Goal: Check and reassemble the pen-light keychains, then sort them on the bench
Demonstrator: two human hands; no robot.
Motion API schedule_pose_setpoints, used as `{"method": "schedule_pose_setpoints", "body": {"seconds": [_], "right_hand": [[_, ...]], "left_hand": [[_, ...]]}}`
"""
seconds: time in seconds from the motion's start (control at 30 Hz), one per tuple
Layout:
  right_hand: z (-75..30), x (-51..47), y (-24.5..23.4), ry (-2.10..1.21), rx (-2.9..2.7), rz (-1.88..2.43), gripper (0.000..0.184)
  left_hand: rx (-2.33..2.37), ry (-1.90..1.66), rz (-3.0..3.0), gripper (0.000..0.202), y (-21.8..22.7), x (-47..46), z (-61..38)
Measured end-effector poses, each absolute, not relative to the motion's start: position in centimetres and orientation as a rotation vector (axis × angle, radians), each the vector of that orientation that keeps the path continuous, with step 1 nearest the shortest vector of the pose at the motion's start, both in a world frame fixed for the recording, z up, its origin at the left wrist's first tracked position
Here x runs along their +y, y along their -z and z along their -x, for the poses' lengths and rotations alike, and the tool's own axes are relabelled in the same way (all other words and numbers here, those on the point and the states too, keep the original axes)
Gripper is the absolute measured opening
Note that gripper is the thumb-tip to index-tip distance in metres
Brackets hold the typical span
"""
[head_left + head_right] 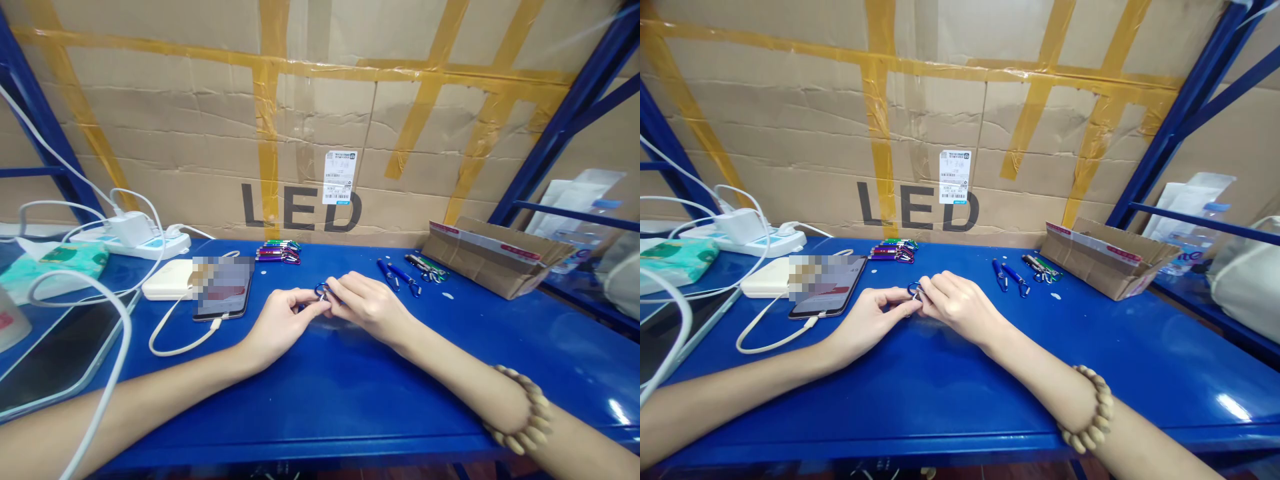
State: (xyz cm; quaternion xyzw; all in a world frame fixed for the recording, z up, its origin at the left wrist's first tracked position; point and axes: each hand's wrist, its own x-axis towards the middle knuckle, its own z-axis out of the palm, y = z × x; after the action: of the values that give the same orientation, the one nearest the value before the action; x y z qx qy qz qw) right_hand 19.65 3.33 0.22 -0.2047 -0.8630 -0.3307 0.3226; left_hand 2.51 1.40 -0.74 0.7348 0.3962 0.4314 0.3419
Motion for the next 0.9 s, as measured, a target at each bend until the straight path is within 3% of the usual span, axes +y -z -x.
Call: {"method": "schedule_pose_setpoints", "body": {"seconds": [0.27, 0.53, 0.9], "right_hand": [[-20.0, 3.1, -0.4, 0.900, -2.266, 0.472, 0.025], [-19.7, 3.7, 0.7, 0.584, -2.238, 0.599, 0.025], [-19.5, 3.3, -0.1, 0.519, -2.163, 0.634, 0.022]], "left_hand": [[0.971, -1.106, -1.933, 0.020, 0.4, 1.3, -2.5], [1.143, -1.237, -1.788, 0.018, 0.8, 1.2, -2.6], [1.027, -1.220, -1.836, 0.026, 0.9, 1.0, -2.7]]}}
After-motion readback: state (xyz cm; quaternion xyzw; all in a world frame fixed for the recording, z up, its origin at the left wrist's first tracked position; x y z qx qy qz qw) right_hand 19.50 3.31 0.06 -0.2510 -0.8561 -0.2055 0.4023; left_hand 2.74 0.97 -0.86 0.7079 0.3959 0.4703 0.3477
